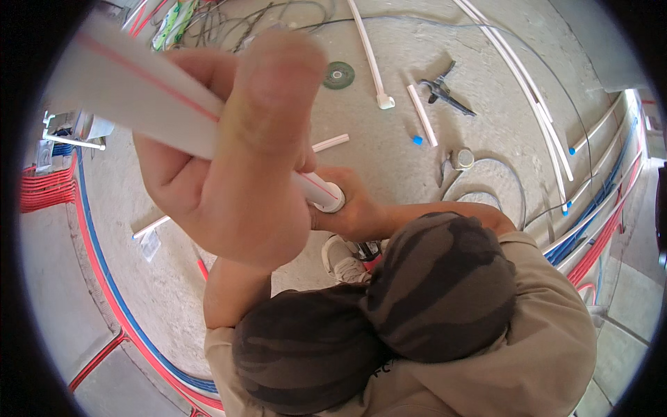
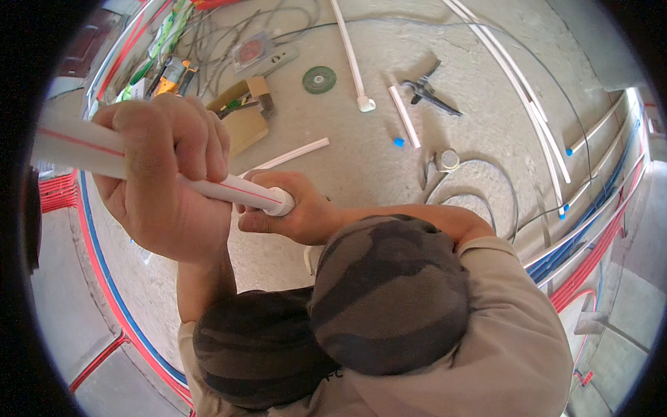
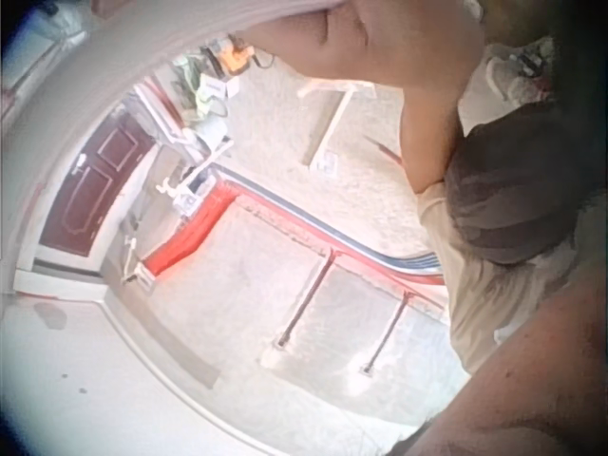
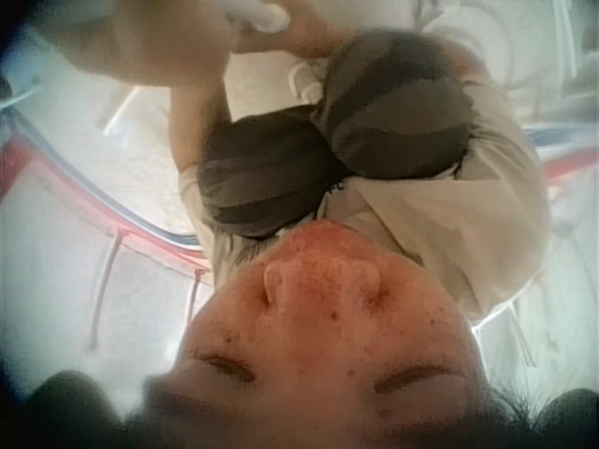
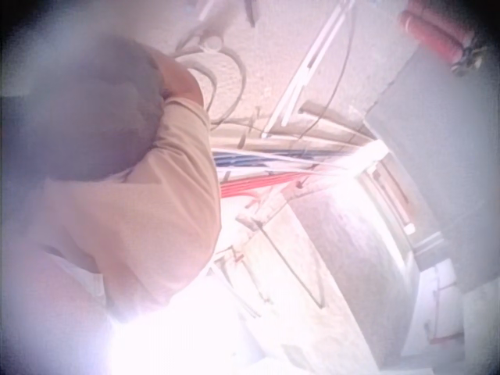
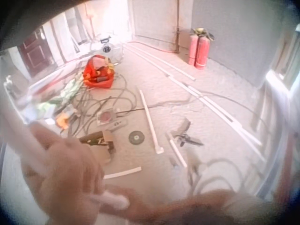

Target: The person sits on the floor and assembles white PVC pipes with elbow and T-shaped connectors. They pick up pipe segments and fittings, align them, and push them together to form a structure. The person handles the pipes and connectors by hand, occasionally adjusting the alignment of the joined pieces.

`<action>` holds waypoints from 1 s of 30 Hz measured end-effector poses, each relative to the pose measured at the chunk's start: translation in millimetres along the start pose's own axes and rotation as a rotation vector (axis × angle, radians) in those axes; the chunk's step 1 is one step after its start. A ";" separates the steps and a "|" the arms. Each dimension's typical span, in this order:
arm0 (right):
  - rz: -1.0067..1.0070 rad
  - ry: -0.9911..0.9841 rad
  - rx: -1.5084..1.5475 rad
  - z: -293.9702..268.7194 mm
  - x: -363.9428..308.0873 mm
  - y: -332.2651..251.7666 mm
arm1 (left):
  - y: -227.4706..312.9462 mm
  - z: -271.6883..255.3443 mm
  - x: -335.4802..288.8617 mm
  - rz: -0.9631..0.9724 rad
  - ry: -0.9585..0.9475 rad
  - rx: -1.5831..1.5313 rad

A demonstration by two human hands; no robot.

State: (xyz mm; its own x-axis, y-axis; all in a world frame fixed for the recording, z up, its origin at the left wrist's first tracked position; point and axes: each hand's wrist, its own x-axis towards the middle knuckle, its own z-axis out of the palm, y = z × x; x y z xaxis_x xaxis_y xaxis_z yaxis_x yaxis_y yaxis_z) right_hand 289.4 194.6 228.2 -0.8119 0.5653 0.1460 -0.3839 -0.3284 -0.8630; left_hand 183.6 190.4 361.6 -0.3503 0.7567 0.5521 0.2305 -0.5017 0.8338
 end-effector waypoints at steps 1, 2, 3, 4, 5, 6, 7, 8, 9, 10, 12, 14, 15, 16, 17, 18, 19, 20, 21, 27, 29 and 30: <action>-0.130 0.030 -0.151 -0.5 2.9 0.3 | -0.3 -7.6 1.1 -0.018 -0.055 -0.113; -0.264 0.057 -0.296 -0.1 7.8 1.2 | -0.3 -13.7 1.0 -0.027 -0.070 -0.187; -0.405 0.089 -0.435 0.2 13.6 1.8 | 0.3 -20.8 1.3 -0.037 -0.086 -0.260; -0.400 0.104 -0.484 0.3 14.7 0.3 | 2.6 -26.5 -0.9 -0.046 -0.069 -0.301; -0.396 0.125 -0.534 -0.9 16.0 -1.6 | 5.4 -32.0 -3.8 -0.069 -0.044 -0.333; -0.406 0.153 -0.573 -1.8 16.2 -3.8 | 8.6 -37.0 -7.0 -0.106 -0.043 -0.437; -0.416 0.156 -0.620 -2.3 16.0 -5.6 | 11.6 -41.0 -11.0 -0.125 -0.048 -0.465; -0.438 0.165 -0.661 -3.0 15.7 -7.1 | 10.7 -44.8 -12.5 -0.121 -0.052 -0.509; -0.441 0.168 -0.710 -4.0 14.3 -8.3 | 10.3 -46.9 -16.2 -0.115 -0.052 -0.558; -0.461 0.184 -0.740 -4.8 13.0 -9.2 | 8.6 -48.1 -19.7 -0.122 -0.033 -0.540; -0.469 0.208 -0.799 -6.1 11.4 -10.2 | 5.8 -49.3 -27.3 -0.109 -0.024 -0.571; -0.517 0.208 -0.835 -6.7 12.2 -10.6 | 2.2 -50.9 -32.2 -0.102 -0.017 -0.582; -0.536 0.208 -0.851 -6.3 13.1 -10.6 | 0.4 -52.2 -34.0 -0.103 -0.014 -0.590; -0.511 0.173 -0.874 -7.3 14.2 -11.6 | -1.7 -54.2 -34.8 -0.107 0.010 -0.592; -0.486 0.134 -0.897 -8.1 14.8 -12.9 | -3.2 -56.7 -35.7 -0.073 0.000 -0.580; -0.487 0.119 -0.903 -8.0 16.0 -14.0 | -4.6 -59.8 -36.2 -0.048 0.013 -0.560; -0.458 0.088 -0.879 -8.3 17.1 -15.5 | -6.4 -62.7 -36.4 -0.022 0.022 -0.540; -0.447 0.083 -0.837 -7.3 16.7 -17.0 | -8.2 -65.3 -37.2 0.007 0.024 -0.522; -0.408 0.060 -0.816 -6.5 16.6 -18.1 | -10.2 -67.5 -38.2 0.034 0.029 -0.503; -0.360 0.002 -0.414 -11.6 13.7 -15.3 | -18.8 -73.2 -50.0 0.117 -0.041 -0.460; -0.356 0.039 -0.381 -9.6 15.1 -9.4 | -19.8 -76.0 -51.0 0.147 -0.075 -0.439; -0.359 0.048 -0.371 -8.7 15.7 -7.5 | -19.9 -77.4 -51.5 0.134 -0.072 -0.415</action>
State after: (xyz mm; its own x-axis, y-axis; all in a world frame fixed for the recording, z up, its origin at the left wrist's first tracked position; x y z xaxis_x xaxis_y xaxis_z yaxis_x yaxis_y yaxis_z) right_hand 283.4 212.5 232.7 -0.6329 0.6303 0.4496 -0.4460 0.1779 -0.8772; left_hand 126.8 129.0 316.5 -0.2742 0.6937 0.6660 -0.1196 -0.7118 0.6921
